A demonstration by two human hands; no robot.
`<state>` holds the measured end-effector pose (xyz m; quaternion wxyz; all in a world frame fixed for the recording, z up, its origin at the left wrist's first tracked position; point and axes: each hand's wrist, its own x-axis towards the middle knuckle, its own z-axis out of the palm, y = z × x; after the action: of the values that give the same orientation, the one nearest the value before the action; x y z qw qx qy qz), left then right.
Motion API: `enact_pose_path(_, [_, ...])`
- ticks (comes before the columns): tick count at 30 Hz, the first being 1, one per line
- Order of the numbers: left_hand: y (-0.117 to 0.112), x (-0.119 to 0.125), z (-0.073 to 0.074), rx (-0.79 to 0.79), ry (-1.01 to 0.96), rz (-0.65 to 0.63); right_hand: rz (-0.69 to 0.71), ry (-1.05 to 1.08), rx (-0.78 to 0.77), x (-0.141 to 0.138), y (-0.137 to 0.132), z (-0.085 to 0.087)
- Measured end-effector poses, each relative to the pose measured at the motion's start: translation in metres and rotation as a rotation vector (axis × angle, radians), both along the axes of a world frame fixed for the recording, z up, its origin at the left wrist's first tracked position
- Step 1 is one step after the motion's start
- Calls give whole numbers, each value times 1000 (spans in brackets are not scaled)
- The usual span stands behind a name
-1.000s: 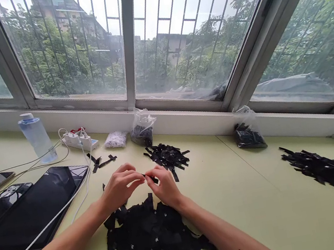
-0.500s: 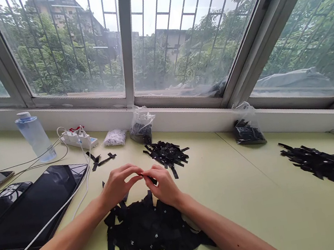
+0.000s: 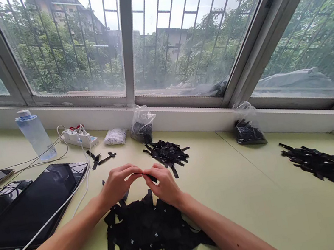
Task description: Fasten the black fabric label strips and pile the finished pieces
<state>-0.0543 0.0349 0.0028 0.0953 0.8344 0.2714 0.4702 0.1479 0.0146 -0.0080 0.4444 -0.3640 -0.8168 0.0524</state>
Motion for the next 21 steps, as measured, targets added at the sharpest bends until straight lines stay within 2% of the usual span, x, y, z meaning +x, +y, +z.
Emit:
enact_pose_path(7, [-1, 1, 1, 7, -1, 0, 2, 0, 47, 0, 0, 0])
enact_pose_path(13, [-5, 4, 5, 6, -21, 6, -83, -20, 67, -2, -2, 2])
enact_pose_path(21, [0, -6, 12, -6, -3, -23, -225, -202, -64, 10, 20, -9])
